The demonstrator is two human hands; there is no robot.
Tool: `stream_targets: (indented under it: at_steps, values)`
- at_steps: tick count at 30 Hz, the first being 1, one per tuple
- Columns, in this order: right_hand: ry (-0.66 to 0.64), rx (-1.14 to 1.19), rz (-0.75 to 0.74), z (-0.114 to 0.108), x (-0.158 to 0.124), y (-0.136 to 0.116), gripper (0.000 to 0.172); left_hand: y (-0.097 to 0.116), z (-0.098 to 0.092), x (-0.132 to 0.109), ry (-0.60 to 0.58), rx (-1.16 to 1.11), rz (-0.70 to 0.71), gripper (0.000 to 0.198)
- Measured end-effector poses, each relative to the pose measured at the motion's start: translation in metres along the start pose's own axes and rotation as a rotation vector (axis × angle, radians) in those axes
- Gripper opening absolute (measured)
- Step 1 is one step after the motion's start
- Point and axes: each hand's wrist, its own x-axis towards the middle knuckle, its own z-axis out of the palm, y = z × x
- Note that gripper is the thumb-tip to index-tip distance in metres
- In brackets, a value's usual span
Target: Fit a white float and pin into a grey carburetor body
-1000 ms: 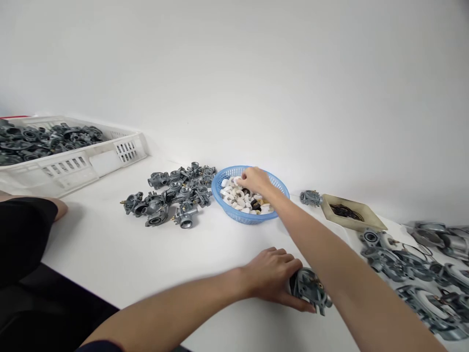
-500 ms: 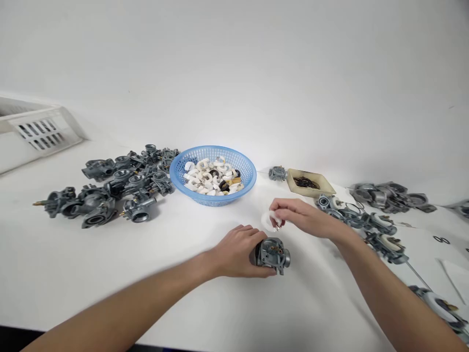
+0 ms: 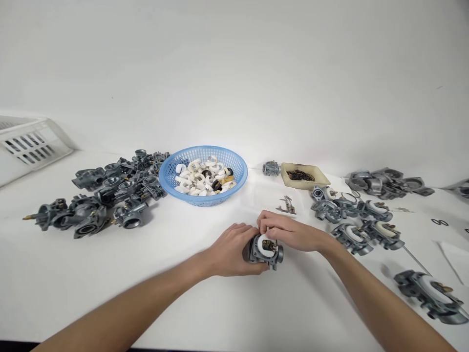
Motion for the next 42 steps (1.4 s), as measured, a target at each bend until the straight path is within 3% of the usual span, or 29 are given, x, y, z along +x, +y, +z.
stream_targets:
  at_steps: [5,8,14,25,31,36,42]
  values:
    - [0.196,0.023,-0.04,0.013,-0.01,0.01,0.005,0.003,-0.003,0.0,-0.014,-0.038,-0.002,0.056]
    - [0.3,0.075,-0.04,0.019,-0.016,0.021,0.013,0.007,-0.007,-0.001,0.007,-0.058,-0.014,0.062]
    - [0.448,0.103,-0.001,0.029,-0.018,0.048,0.032,0.011,-0.005,-0.004,0.041,-0.101,0.002,0.047]
    - [0.426,0.027,-0.062,0.04,-0.017,0.049,0.038,0.008,0.0,-0.005,0.121,-0.102,0.028,0.041]
    - [0.371,-0.263,-0.209,0.036,-0.025,0.05,0.042,0.008,0.0,-0.006,0.11,-0.062,0.017,0.045]
    - [0.298,-0.378,-0.066,0.035,-0.028,0.039,0.066,0.01,-0.002,-0.005,0.104,-0.075,0.034,0.037]
    - [0.234,-0.397,0.024,0.037,-0.023,0.035,0.056,0.01,-0.002,-0.006,0.099,-0.085,0.038,0.035]
